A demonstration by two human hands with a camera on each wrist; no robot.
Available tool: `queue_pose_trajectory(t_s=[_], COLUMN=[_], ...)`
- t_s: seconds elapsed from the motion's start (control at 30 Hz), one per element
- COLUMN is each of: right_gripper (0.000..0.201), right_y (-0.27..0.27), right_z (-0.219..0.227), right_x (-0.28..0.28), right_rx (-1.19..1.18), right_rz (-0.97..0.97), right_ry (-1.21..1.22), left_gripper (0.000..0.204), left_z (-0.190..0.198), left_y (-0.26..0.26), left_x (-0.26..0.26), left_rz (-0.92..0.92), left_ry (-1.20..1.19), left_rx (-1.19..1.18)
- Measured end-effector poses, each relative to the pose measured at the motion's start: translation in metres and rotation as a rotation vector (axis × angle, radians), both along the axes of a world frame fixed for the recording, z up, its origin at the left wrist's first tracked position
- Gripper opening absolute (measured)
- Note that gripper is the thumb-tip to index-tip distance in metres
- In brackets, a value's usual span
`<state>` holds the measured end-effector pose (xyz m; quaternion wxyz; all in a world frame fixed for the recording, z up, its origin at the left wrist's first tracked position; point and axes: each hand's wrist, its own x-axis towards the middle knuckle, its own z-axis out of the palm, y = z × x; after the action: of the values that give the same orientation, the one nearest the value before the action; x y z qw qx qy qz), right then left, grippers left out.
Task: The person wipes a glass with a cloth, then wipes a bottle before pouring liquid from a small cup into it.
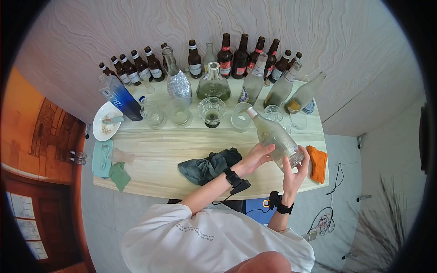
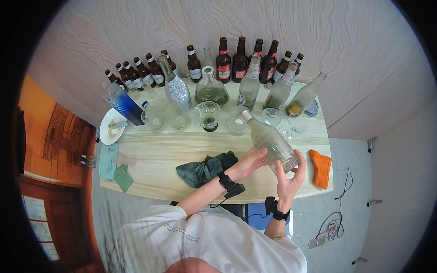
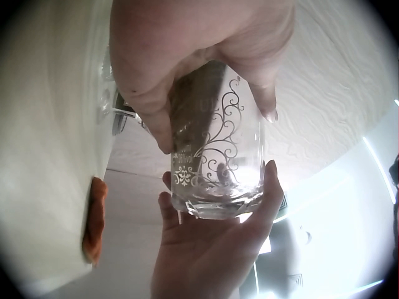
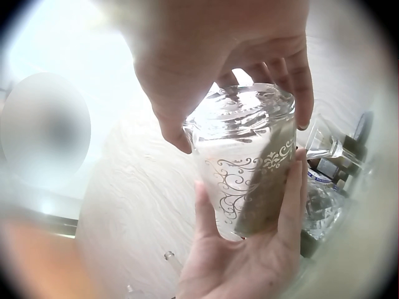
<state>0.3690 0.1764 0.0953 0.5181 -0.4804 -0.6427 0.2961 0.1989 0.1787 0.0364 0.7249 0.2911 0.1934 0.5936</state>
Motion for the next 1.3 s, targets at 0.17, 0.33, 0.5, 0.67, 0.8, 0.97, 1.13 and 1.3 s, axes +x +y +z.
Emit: queue_pose_trajectory(t_s=[0.17,0.33,0.5,0.67,0.8,0.97,1.13,1.3], right_gripper=[0.061,0.059,0.061,0.061,0.056,0.061,0.061,0.059], right_y=[-0.001,-0.003,0.001,0.003,-0.001,-0.006,-0.010,-0.015], right_z=[-0.003,-0.017,-0.042,-0.062,-0.068,-0.072,-0.073,-0.060], right_x=[-0.002,-0.003,-0.004,-0.005,-0.004,0.007,0.019,0.034], right_rx=[-0.066,-0.137,-0.122,-0.097,-0.087,-0.079,-0.047,-0.030], right_rz=[0.031,0.086,0.088,0.071,-0.003,-0.089,-0.194,-0.277], right_ry=[0.075,0.155,0.228,0.304,0.278,0.340,0.361,0.304], left_gripper=[0.090,0.077,0.069,0.067,0.066,0.064,0.061,0.067], left_z=[0.001,-0.004,-0.002,0.010,0.016,0.024,0.027,0.029], left_y=[0.000,-0.001,-0.001,-0.001,0.006,0.019,0.030,0.030], left_x=[-0.003,-0.009,-0.010,-0.011,-0.007,0.006,0.021,0.034], left_rz=[0.013,0.046,0.093,0.100,0.084,0.041,-0.054,-0.185], left_ry=[0.058,0.112,0.169,0.214,0.311,0.376,0.389,0.322], left_rx=[-0.019,-0.036,-0.068,-0.056,-0.023,0.035,0.081,0.026])
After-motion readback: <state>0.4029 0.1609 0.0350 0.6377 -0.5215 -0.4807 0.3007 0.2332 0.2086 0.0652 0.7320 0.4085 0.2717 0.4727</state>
